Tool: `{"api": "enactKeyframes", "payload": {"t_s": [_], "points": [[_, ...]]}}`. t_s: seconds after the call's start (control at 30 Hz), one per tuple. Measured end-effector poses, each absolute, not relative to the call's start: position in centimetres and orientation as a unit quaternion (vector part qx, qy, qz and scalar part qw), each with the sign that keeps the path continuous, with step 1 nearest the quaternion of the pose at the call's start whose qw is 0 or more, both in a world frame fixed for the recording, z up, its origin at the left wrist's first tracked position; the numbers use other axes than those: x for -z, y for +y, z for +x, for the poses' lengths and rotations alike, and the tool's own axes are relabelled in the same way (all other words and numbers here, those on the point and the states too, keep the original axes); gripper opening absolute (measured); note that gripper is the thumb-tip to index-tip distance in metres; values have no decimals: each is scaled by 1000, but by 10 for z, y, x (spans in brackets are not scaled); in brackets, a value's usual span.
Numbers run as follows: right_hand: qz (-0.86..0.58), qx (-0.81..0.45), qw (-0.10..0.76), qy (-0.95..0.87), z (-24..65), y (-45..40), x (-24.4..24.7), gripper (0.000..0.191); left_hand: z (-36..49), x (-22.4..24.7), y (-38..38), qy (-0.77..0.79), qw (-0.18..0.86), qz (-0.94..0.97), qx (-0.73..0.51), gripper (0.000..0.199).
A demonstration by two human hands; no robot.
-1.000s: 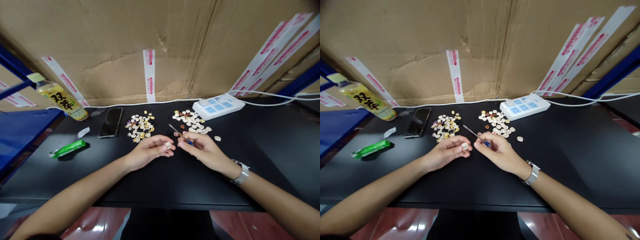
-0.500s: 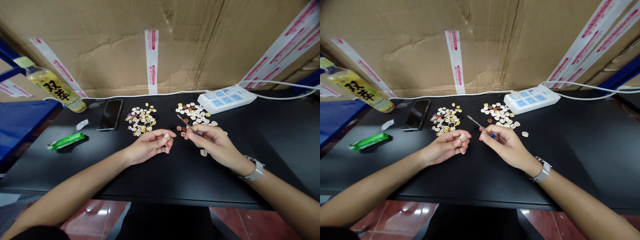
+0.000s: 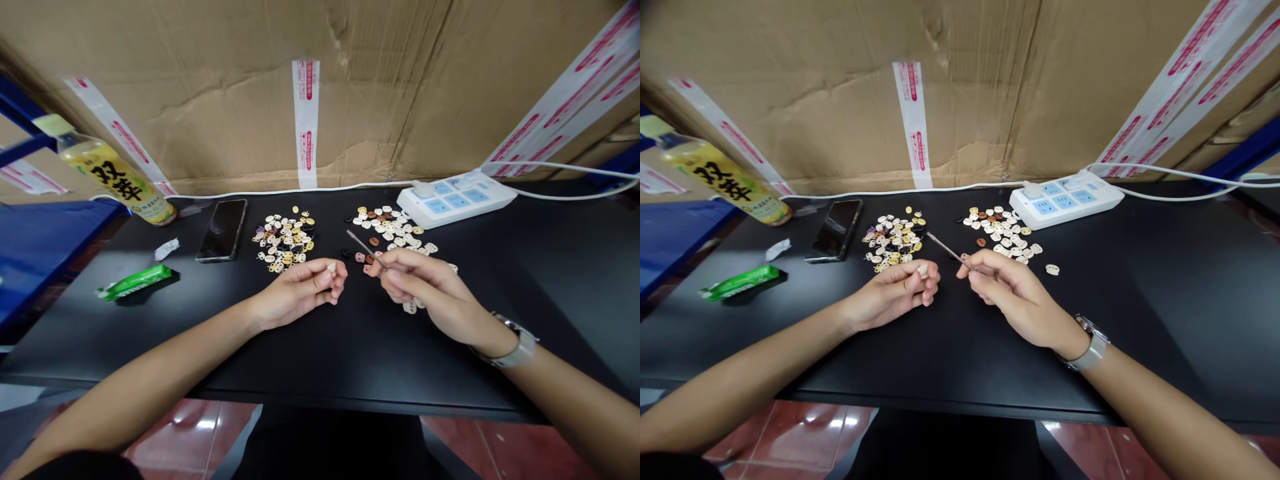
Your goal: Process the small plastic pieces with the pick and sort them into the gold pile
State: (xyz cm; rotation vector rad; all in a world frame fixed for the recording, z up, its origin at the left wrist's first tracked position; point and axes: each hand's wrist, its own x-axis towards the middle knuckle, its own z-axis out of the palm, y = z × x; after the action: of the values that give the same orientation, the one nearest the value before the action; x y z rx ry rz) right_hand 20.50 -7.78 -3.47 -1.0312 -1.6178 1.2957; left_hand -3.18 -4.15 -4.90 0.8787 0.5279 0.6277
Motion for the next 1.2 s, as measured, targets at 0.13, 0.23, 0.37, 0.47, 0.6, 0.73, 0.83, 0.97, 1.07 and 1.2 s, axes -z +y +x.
{"api": "enactKeyframes", "payload": {"t_s": [0.13, 0.23, 0.37, 0.47, 0.6, 0.73, 0.83, 0.97, 1.07, 1.2], "points": [[-410, -469, 391, -677, 208, -81, 35, 27, -32, 48, -39, 234, 834, 387, -315, 18], [-406, -389, 391, -729, 209, -84, 32, 25, -33, 48, -39, 231, 832, 384, -326, 18], [-415, -300, 394, -763, 210, -85, 30, 21, -34, 50, -39, 247, 821, 388, -339, 26], [-425, -198, 405, -785, 208, -85, 30, 14, -35, 51, -38, 251, 820, 383, -342, 28], [-410, -82, 415, -808, 205, -84, 31, 13, -34, 51, -38, 254, 816, 388, -346, 28], [-394, -60, 410, -820, 203, -84, 32, 16, -33, 49, -39, 212, 833, 380, -342, 25], [-388, -66, 404, -826, 203, -84, 31, 16, -33, 49, -40, 201, 833, 381, -347, 23], [-381, -50, 398, -833, 203, -85, 30, 16, -32, 51, -40, 207, 817, 401, -359, 22], [-376, -17, 389, -841, 204, -85, 31, 14, -32, 54, -39, 216, 797, 424, -372, 22], [-361, 57, 363, -857, 206, -86, 32, 13, -31, 56, -39, 232, 769, 453, -387, 22]]}}
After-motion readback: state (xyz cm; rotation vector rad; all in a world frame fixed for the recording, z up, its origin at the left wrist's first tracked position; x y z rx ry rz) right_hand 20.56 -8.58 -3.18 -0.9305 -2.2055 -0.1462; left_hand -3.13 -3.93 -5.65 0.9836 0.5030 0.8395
